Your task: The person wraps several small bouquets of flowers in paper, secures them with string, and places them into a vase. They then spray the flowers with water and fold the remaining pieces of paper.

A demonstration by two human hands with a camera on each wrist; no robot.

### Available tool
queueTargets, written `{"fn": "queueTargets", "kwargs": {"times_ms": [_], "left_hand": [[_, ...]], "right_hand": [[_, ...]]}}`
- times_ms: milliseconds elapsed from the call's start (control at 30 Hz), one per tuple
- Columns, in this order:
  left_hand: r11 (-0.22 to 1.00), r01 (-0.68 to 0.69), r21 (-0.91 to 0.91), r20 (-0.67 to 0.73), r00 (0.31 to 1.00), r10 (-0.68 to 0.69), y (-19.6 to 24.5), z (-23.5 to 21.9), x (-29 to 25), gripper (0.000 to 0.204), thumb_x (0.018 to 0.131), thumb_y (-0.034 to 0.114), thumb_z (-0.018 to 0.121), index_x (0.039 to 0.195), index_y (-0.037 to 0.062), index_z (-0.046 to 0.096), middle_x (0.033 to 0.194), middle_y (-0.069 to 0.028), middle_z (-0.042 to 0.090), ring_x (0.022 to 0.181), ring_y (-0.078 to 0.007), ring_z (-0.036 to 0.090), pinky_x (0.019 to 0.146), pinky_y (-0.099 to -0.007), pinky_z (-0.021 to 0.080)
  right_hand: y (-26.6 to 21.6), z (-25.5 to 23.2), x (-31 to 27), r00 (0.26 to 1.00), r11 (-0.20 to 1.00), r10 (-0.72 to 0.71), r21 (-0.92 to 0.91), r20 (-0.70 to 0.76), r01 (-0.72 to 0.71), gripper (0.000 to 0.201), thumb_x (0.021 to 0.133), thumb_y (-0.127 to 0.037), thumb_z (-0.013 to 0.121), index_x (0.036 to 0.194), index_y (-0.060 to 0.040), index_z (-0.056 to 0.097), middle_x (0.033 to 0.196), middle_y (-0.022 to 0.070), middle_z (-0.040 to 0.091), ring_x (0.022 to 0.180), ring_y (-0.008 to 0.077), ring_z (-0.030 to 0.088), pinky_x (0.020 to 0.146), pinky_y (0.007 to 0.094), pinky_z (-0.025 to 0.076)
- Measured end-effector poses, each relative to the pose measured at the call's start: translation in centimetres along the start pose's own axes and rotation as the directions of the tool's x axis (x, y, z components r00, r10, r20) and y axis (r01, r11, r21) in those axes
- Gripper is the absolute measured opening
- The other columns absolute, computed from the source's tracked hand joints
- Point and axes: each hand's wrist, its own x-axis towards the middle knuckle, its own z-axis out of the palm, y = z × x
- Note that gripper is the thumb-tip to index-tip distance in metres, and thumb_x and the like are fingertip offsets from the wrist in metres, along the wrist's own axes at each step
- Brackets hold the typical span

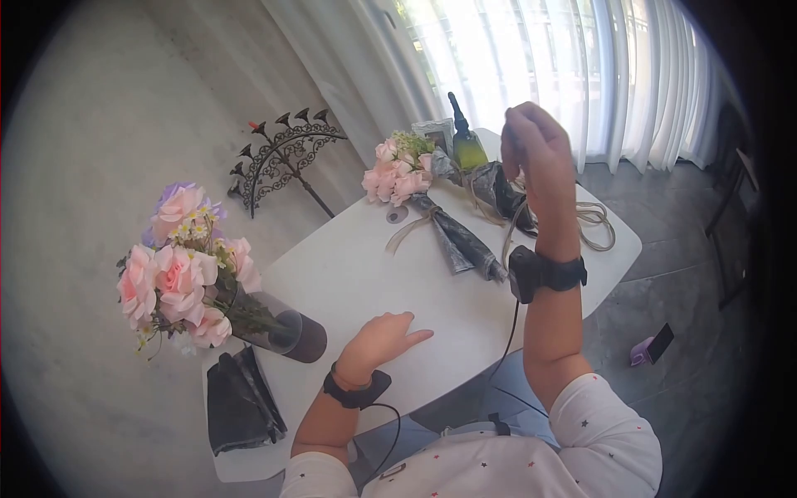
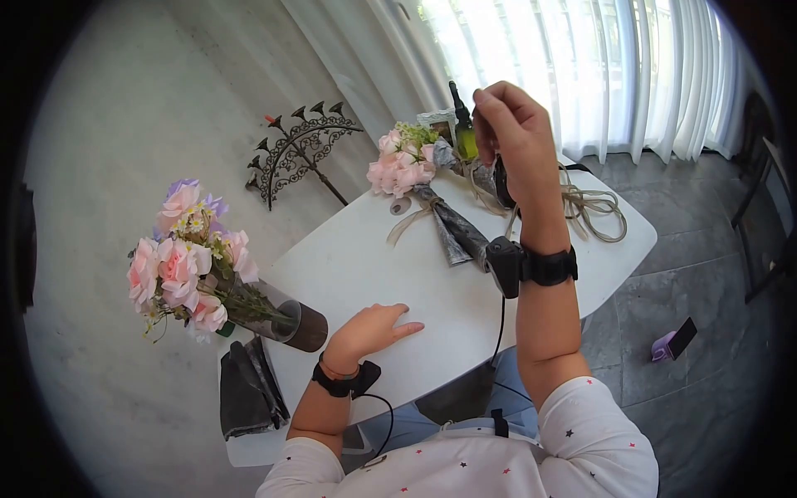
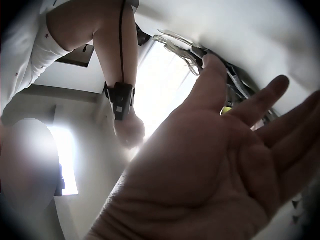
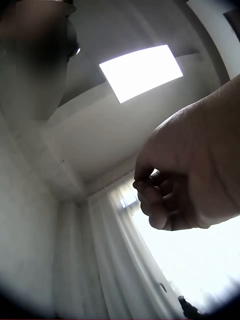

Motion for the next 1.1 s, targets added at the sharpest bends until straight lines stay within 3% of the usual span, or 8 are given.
{"fn": "queueTargets", "kwargs": {"times_ms": [100, 267, 367, 567, 700, 767, 933, 1100], "left_hand": [[0.995, -0.037, 0.089, 0.023, 0.999, 0.035, -0.1, 0.0, 0.7, 0.057, 0.085, 0.052, 0.055, 0.095, -0.0041, 0.061, 0.08, -0.0255, 0.063, 0.073, -0.0398, 0.062, 0.069, -0.0423, 0.05], [0.964, -0.107, 0.242, 0.024, 0.994, 0.104, 1.4, 1.7, 0.1, 0.066, 0.081, 0.056, 0.058, 0.091, -0.0092, 0.06, 0.079, -0.0231, 0.064, 0.069, -0.0343, 0.065, 0.064, -0.0417, 0.052], [0.936, -0.047, 0.349, -0.065, 0.995, 0.074, 1.7, 5.0, 0.0, 0.076, 0.08, 0.058, 0.059, 0.101, -0.0154, 0.057, 0.086, -0.0235, 0.065, 0.071, -0.0315, 0.066, 0.065, -0.0398, 0.053], [0.918, -0.034, 0.394, -0.14, 0.986, 0.096, 1.2, 6.2, 0.5, 0.078, 0.082, 0.056, 0.058, 0.111, -0.0164, 0.054, 0.094, -0.0245, 0.065, 0.075, -0.0317, 0.067, 0.066, -0.039, 0.054], [0.988, -0.094, 0.126, -0.106, 0.988, 0.108, 0.3, 2.2, 0.3, 0.055, 0.086, 0.05, 0.055, 0.087, -0.0032, 0.068, 0.081, -0.0214, 0.066, 0.073, -0.0353, 0.066, 0.066, -0.0429, 0.053], [0.998, -0.011, -0.068, -0.297, 0.955, -0.01, -1.9, 1.4, 1.0, 0.05, 0.09, 0.044, 0.052, 0.073, -0.0012, 0.066, 0.073, -0.0218, 0.064, 0.073, -0.0385, 0.064, 0.066, -0.0453, 0.051], [0.981, 0.024, -0.191, -0.577, 0.806, -0.132, -8.8, 2.6, 4.1, 0.053, 0.092, 0.042, 0.05, 0.079, -0.0077, 0.061, 0.07, -0.0229, 0.063, 0.068, -0.0373, 0.065, 0.062, -0.0444, 0.05], [0.876, 0.066, -0.479, -0.439, 0.846, -0.303, -10.2, 3.6, 6.1, 0.059, 0.087, 0.051, 0.055, 0.079, -0.0075, 0.056, 0.061, -0.0164, 0.06, 0.053, -0.0261, 0.062, 0.051, -0.0363, 0.049]], "right_hand": [[3.6, -1.1, 0.8, 0.985, 0.953, 0.136, -0.284, 0.103, -0.102, 0.022, 0.092, -0.018, 0.055, 0.076, -0.0027, 0.055, 0.057, -0.0014, 0.051, 0.045, 0.004, 0.044, 0.04, 0.0199, 0.033], [10.3, -3.6, -0.3, 0.82, 0.459, 0.513, -0.888, 0.255, -0.011, 0.033, 0.086, -0.027, 0.06, 0.083, 0.0067, 0.059, 0.068, 0.0144, 0.063, 0.058, 0.0247, 0.062, 0.058, 0.0352, 0.05], [13.2, -3.0, -2.9, 0.789, 0.31, 0.512, -0.93, 0.339, 0.199, 0.045, 0.082, -0.033, 0.064, 0.099, 0.0078, 0.057, 0.099, 0.0262, 0.062, 0.093, 0.0405, 0.06, 0.082, 0.0443, 0.048], [18.0, -0.9, -5.9, 0.711, 0.065, 0.608, -0.915, 0.353, 0.398, 0.073, 0.072, -0.04, 0.073, 0.111, 0.0152, 0.044, 0.1, 0.0328, 0.06, 0.094, 0.043, 0.06, 0.083, 0.0424, 0.048], [19.3, 1.2, -6.8, 0.59, 0.225, 0.739, -0.945, 0.325, 0.238, 0.072, 0.072, -0.036, 0.071, 0.111, 0.017, 0.041, 0.098, 0.0328, 0.06, 0.09, 0.0418, 0.062, 0.079, 0.0409, 0.05], [18.3, 2.7, -7.8, 0.546, 0.244, 0.766, -0.939, 0.34, 0.243, 0.071, 0.072, -0.035, 0.071, 0.11, 0.0165, 0.041, 0.096, 0.0326, 0.061, 0.089, 0.0414, 0.062, 0.078, 0.0408, 0.05], [15.4, 5.2, -10.1, 0.384, 0.344, 0.809, -0.888, 0.445, 0.305, 0.064, 0.074, -0.033, 0.069, 0.105, 0.0159, 0.041, 0.089, 0.0314, 0.061, 0.085, 0.0406, 0.062, 0.074, 0.0413, 0.049], [13.7, 5.8, -10.9, 0.151, 0.588, 0.762, -0.771, 0.63, 0.247, 0.072, 0.085, -0.046, 0.062, 0.129, 0.0055, 0.038, 0.086, 0.0204, 0.064, 0.076, 0.0317, 0.063, 0.067, 0.0355, 0.05]]}}
